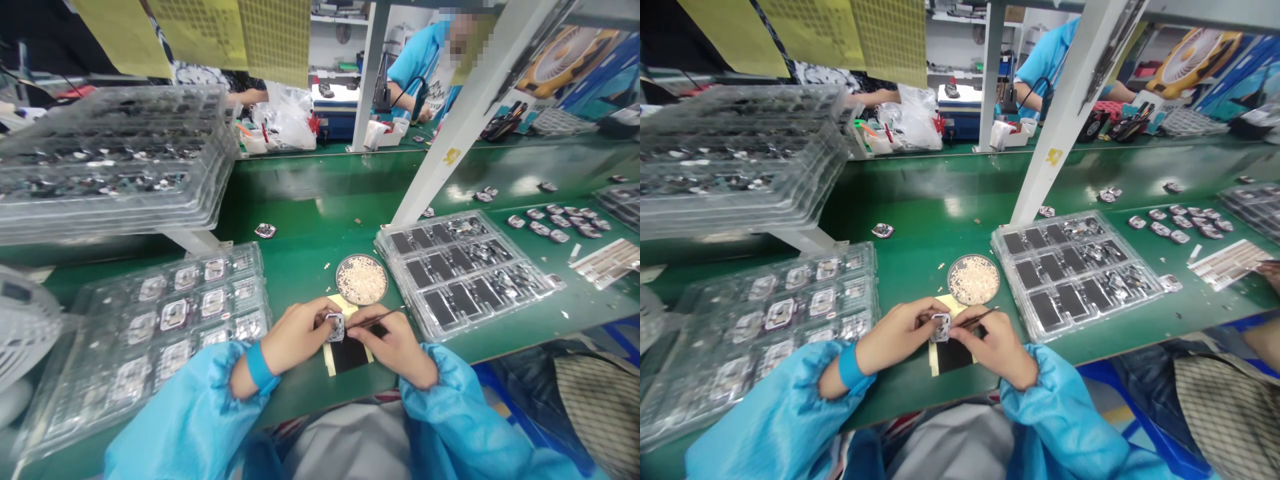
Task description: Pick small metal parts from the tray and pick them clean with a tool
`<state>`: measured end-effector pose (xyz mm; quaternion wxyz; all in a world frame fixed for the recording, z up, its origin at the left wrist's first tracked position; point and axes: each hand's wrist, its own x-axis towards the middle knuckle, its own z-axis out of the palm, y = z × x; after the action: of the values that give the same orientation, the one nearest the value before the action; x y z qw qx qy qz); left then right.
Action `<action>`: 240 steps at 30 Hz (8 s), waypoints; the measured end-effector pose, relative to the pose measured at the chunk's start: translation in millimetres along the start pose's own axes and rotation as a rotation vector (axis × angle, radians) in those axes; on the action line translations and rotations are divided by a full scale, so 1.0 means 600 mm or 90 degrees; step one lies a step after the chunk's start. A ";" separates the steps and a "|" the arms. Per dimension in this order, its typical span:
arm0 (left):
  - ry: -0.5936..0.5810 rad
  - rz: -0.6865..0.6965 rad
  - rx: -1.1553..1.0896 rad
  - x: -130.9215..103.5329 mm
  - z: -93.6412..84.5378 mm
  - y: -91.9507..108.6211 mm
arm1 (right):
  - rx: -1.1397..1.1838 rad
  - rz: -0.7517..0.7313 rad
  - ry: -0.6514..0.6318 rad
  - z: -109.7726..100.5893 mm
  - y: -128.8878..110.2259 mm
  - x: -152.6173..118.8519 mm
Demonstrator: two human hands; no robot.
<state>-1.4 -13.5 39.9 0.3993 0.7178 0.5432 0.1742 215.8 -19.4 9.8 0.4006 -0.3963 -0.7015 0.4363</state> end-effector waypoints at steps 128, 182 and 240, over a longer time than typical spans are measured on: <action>0.091 -0.022 -0.638 -0.010 0.042 0.030 | 0.197 0.171 0.111 0.012 -0.029 0.010; 0.297 0.095 -0.191 -0.013 0.058 0.013 | -0.100 -0.107 0.052 -0.006 -0.041 0.034; 0.545 -0.292 0.347 -0.234 -0.131 -0.135 | -0.335 -0.040 0.189 -0.033 0.044 0.026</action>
<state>-156.3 -104.8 52.7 -0.0291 0.5236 0.8246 0.2123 233.4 8.3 -5.5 0.3955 -0.5239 -0.7363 0.1642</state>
